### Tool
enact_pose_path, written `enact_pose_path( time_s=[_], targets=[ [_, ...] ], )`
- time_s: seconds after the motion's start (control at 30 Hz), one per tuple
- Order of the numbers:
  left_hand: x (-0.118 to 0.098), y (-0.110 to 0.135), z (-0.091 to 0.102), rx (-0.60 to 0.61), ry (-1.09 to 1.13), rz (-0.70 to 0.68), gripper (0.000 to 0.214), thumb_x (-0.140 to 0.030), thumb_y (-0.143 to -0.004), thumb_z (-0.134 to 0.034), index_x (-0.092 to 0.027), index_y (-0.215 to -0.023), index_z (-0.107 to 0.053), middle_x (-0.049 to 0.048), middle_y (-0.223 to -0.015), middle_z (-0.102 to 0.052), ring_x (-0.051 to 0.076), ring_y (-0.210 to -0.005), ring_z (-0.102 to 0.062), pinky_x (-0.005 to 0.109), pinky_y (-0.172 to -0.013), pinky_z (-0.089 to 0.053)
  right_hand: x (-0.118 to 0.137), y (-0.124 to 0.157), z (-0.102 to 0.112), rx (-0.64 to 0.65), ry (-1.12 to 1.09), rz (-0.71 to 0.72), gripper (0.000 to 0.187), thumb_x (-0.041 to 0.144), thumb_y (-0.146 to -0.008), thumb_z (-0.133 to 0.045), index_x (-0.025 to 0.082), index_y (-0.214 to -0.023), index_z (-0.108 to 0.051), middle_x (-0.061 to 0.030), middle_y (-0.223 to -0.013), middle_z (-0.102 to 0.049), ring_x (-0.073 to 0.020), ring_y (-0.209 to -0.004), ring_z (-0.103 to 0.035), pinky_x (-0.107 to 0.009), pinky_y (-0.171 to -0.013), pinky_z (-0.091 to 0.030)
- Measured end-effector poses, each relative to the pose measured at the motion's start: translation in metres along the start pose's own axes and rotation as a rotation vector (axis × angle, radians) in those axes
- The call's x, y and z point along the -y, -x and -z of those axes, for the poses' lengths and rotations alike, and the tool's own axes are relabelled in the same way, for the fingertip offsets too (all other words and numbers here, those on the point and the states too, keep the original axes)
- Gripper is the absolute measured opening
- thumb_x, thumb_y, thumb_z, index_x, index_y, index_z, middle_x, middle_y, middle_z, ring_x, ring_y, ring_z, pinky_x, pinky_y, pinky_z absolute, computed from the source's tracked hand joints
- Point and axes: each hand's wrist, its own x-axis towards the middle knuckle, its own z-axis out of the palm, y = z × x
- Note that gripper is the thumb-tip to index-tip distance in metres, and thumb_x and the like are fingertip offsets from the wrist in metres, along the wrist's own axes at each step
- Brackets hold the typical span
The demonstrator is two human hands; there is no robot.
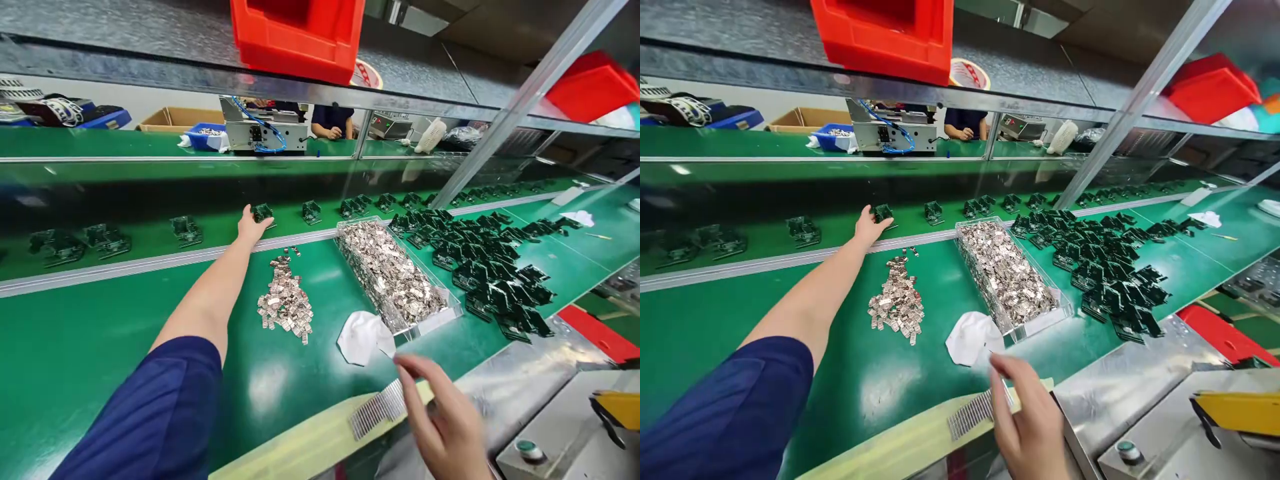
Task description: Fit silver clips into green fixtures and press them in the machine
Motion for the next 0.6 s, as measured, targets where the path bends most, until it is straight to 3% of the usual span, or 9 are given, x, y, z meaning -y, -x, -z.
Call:
enact_pose_path(
  time_s=[0.07, 0.17, 0.23, 0.33, 0.4, 0.5, 0.6],
  targets=[
    [0.015, 0.013, 0.011, -0.036, 0.005, -0.043, 0.079, -0.031, -0.070, -0.079, -0.012, -0.136, -0.041, 0.0164, -0.128, -0.060, 0.025, -0.118, -0.059, 0.035, -0.098, -0.047, 0.006, -0.051, -0.045, 0.148, -0.038, 0.045, 0.017, 0.026, -0.094, -0.053, 0.022, -0.101, -0.068, -0.0045, -0.088, -0.071, -0.0190, -0.076, -0.067, -0.027, -0.068, -0.053],
    [0.050, 0.040, 0.062, -0.136, -0.016, -0.087, 0.058, -0.032, -0.074, -0.076, -0.017, -0.123, -0.049, 0.0114, -0.129, -0.056, 0.022, -0.119, -0.056, 0.034, -0.099, -0.048, 0.011, -0.131, -0.117, 0.413, 0.122, -0.073, 0.020, 0.024, -0.094, -0.051, 0.021, -0.093, -0.072, -0.0041, -0.088, -0.072, -0.0183, -0.078, -0.067, -0.026, -0.070, -0.050],
    [0.076, 0.052, 0.106, -0.240, -0.071, -0.061, 0.051, -0.030, -0.072, -0.076, -0.015, -0.114, -0.052, 0.0132, -0.126, -0.053, 0.027, -0.119, -0.054, 0.042, -0.102, -0.046, 0.012, -0.176, -0.163, 0.441, 0.175, -0.109, 0.025, 0.023, -0.095, -0.051, 0.019, -0.084, -0.073, -0.0067, -0.086, -0.072, -0.0208, -0.082, -0.067, -0.027, -0.073, -0.049],
    [0.104, 0.053, 0.153, -0.318, -0.222, 0.000, 0.071, -0.028, -0.065, -0.082, -0.010, -0.123, -0.045, 0.0186, -0.132, -0.046, 0.033, -0.124, -0.049, 0.048, -0.105, -0.042, 0.011, -0.220, -0.219, 0.475, 0.218, -0.149, 0.017, 0.020, -0.093, -0.056, 0.016, -0.089, -0.072, -0.0108, -0.101, -0.070, -0.0227, -0.094, -0.066, -0.029, -0.081, -0.048],
    [0.111, 0.043, 0.163, -0.272, -0.295, 0.017, 0.093, -0.031, -0.064, -0.083, -0.009, -0.138, -0.031, 0.0223, -0.142, -0.038, 0.035, -0.131, -0.044, 0.047, -0.110, -0.038, 0.010, -0.233, -0.245, 0.516, 0.236, -0.171, 0.011, 0.021, -0.092, -0.061, 0.014, -0.093, -0.069, -0.0104, -0.106, -0.068, -0.0214, -0.096, -0.065, -0.034, -0.086, -0.048],
    [0.112, 0.021, 0.157, -0.185, -0.330, 0.028, 0.109, -0.039, -0.066, -0.082, -0.011, -0.148, -0.016, 0.0239, -0.155, -0.024, 0.039, -0.142, -0.030, 0.050, -0.114, -0.032, 0.006, -0.237, -0.265, 0.566, 0.242, -0.200, 0.017, 0.030, -0.093, -0.063, 0.013, -0.091, -0.066, -0.0067, -0.099, -0.068, -0.0190, -0.093, -0.064, -0.038, -0.089, -0.049],
    [0.112, 0.001, 0.152, -0.095, -0.361, 0.077, 0.110, -0.044, -0.062, -0.083, -0.016, -0.149, -0.021, 0.0225, -0.152, -0.034, 0.043, -0.139, -0.035, 0.056, -0.110, -0.036, 0.003, -0.234, -0.265, 0.564, 0.207, -0.233, 0.014, 0.027, -0.090, -0.064, 0.014, -0.085, -0.064, -0.0040, -0.085, -0.068, -0.0186, -0.085, -0.064, -0.036, -0.083, -0.050]
  ],
)
